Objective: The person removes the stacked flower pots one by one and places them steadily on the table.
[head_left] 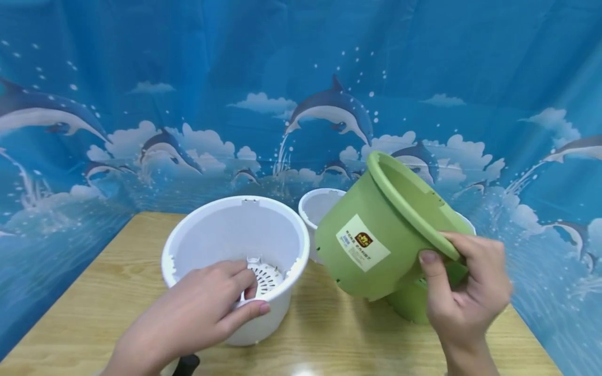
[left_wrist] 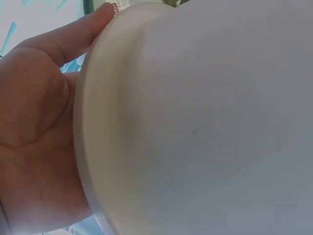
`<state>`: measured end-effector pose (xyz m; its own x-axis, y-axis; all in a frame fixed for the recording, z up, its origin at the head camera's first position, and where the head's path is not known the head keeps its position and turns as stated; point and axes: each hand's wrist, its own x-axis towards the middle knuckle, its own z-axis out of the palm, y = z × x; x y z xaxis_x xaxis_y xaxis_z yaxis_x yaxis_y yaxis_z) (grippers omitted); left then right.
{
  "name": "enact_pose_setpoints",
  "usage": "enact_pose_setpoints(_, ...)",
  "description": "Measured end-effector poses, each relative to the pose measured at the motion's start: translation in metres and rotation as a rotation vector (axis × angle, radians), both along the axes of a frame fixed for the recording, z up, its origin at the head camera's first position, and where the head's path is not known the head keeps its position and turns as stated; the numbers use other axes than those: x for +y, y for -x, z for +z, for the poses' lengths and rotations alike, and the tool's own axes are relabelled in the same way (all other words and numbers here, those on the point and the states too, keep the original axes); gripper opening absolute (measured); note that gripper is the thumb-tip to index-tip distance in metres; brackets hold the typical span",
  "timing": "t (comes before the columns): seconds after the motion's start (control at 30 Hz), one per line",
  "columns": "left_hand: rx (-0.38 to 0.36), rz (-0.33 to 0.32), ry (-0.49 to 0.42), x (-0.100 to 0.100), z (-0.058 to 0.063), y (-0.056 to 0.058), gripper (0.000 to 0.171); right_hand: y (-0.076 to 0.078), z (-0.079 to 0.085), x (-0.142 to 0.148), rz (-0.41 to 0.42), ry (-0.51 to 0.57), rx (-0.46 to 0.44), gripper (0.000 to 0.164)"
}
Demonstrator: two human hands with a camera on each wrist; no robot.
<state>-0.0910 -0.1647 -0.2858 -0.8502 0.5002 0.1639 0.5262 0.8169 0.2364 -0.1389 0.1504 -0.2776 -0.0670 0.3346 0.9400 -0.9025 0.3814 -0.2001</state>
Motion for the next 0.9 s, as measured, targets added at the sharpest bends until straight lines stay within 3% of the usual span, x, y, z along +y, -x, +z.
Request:
enact_pose_setpoints(0.2, -0.020, 0.011, 0.005, 0.000, 0.001, 0.001, 0.046, 0.001, -0.007, 0.007, -0.018, -0.157, -0.099, 0.022)
enact_pose_setpoints(0.57, 0.024, -0.001, -0.010, 0.000, -0.001, 0.000, 0.040, -0.001, -0.015, 0.007, -0.051, -0.435, -0.269, 0.020)
enact_pose_setpoints(0.73, -0.036, 0.000, -0.033, -0.001, 0.000, 0.001, 0.038, -0.001, -0.019, 0.006, -0.064, -0.541, -0.352, 0.022)
enact_pose_setpoints(0.9, -0.075, -0.010, -0.047, -0.002, 0.001, 0.002, 0.035, -0.001, -0.020, 0.004, -0.054, -0.597, -0.377, 0.022)
